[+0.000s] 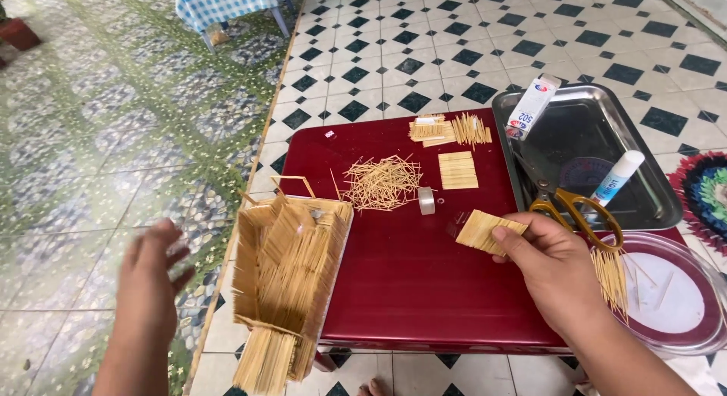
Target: The person tapes a small rectangular mat of thin wooden sticks and then inserts it into the side of a larger partially assembled wooden stick basket. The person uses scissors to cut tape and hands to position and press the mat into place.
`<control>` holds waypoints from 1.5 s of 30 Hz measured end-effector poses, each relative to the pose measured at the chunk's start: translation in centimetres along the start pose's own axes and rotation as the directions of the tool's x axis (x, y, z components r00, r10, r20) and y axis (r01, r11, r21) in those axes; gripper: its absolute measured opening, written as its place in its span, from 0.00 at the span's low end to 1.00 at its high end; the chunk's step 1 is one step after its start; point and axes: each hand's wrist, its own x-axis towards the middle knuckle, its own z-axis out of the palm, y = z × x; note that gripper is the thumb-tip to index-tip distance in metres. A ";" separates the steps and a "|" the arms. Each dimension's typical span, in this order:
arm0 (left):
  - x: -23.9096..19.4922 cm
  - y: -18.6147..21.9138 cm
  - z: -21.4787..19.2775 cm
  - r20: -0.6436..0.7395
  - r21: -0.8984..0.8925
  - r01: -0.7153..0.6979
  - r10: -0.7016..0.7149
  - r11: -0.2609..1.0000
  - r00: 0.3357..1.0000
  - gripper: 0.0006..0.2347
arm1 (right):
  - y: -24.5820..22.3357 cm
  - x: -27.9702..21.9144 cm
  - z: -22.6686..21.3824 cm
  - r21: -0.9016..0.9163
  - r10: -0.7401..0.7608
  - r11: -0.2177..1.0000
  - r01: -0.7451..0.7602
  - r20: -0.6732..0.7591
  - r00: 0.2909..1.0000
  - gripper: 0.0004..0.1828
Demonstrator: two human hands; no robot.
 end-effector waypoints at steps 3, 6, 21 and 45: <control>1.3 -2.8 -0.1 0.184 -0.049 0.197 -0.185 0.979 0.965 0.31 | -0.2 -0.1 0.2 0.028 0.013 1.000 -0.013 0.018 1.000 0.10; 2.0 -4.1 1.0 0.249 -0.122 0.234 -0.199 0.965 0.948 0.32 | -0.6 -0.4 0.3 -0.003 0.036 0.999 -0.036 0.014 0.999 0.10; -1.3 -5.1 3.4 0.273 0.518 0.015 -0.182 0.855 0.945 0.25 | -0.6 -0.1 0.4 0.026 0.057 0.998 -0.058 0.027 0.998 0.10; -6.7 4.8 9.1 0.487 0.132 -0.484 0.369 0.865 0.792 0.25 | 0.2 1.5 0.6 0.024 -0.184 0.983 0.182 0.099 0.978 0.09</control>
